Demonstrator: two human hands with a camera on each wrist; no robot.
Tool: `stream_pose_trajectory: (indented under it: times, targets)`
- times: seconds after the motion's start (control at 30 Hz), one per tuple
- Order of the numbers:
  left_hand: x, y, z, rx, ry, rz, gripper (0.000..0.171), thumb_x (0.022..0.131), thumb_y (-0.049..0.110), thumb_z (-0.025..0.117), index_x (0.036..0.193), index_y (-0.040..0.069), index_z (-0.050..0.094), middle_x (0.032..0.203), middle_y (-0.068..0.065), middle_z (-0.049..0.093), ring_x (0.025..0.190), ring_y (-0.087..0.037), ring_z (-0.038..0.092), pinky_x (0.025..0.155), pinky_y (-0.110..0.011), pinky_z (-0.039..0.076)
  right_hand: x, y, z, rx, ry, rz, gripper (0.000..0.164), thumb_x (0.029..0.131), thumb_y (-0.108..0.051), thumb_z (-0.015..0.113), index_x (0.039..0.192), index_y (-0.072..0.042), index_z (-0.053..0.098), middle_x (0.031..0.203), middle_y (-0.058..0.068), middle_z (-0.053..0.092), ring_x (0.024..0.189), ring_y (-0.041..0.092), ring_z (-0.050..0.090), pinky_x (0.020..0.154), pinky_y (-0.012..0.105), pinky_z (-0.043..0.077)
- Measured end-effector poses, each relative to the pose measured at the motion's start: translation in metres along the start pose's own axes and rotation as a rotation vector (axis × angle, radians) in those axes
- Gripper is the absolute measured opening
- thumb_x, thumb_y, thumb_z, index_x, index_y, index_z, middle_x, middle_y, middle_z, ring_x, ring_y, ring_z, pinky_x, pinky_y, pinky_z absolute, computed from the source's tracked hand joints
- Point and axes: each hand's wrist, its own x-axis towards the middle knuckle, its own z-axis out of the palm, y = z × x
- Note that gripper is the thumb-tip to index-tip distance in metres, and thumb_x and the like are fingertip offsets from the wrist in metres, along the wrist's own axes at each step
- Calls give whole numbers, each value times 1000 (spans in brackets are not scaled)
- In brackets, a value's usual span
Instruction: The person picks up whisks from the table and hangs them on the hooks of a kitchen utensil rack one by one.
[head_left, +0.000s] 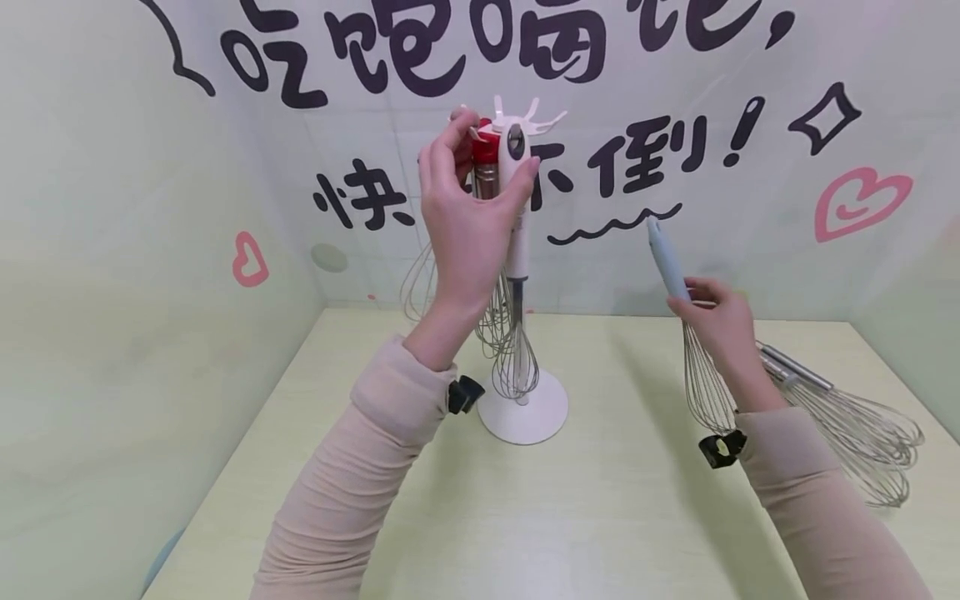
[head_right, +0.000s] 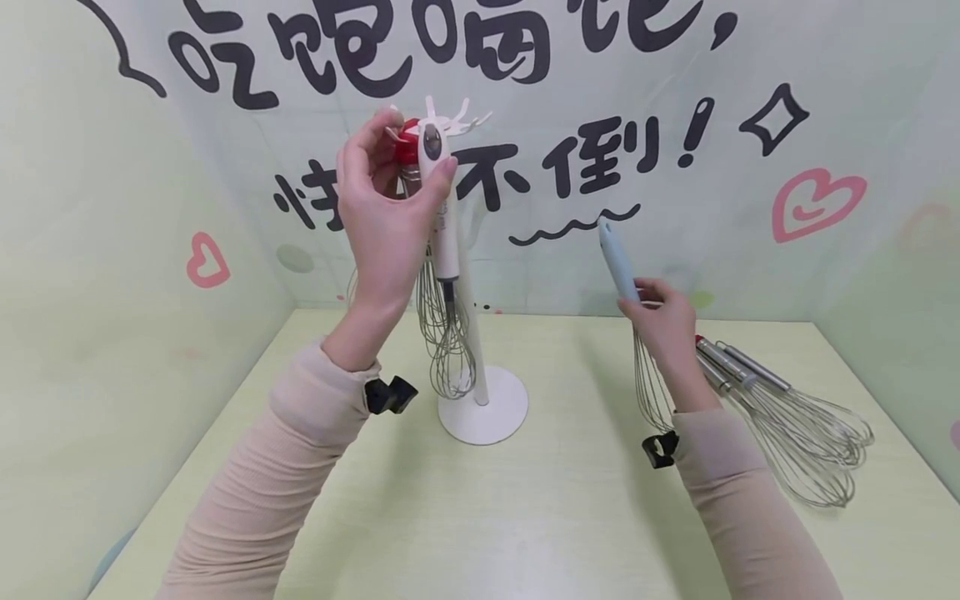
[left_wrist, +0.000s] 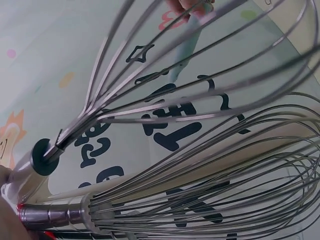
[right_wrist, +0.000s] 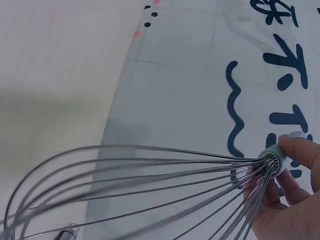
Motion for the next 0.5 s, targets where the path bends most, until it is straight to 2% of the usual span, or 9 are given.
stream_pose_trajectory:
  times: [0.07, 0.3, 0.5]
  targets:
    - [0, 0, 0, -3, 2, 9, 65, 77, 12, 79, 133, 2, 48, 123, -11, 50, 107, -17, 54, 92, -17, 50, -2, -11, 0, 21, 2, 0, 56, 93, -32, 58, 141, -6, 45, 129, 12, 51, 91, -1, 49, 74, 10, 43]
    - [0, -4, -1, 7, 0, 69, 63, 79, 11, 77, 133, -1, 48, 122, -13, 50, 107, -16, 53, 95, -17, 48, -11, -44, 2, 73, 4, -42, 56, 91, -35, 61, 139, -10, 48, 128, 7, 54, 106, 9, 52, 81, 18, 43]
    - [0, -8, -1, 4, -8, 81, 63, 79, 11, 76, 134, -1, 47, 122, -12, 50, 109, -14, 53, 96, -16, 47, -19, -66, 4, 143, 20, -100, 52, 90, -32, 64, 136, -11, 51, 118, -3, 56, 103, 6, 54, 85, 19, 44]
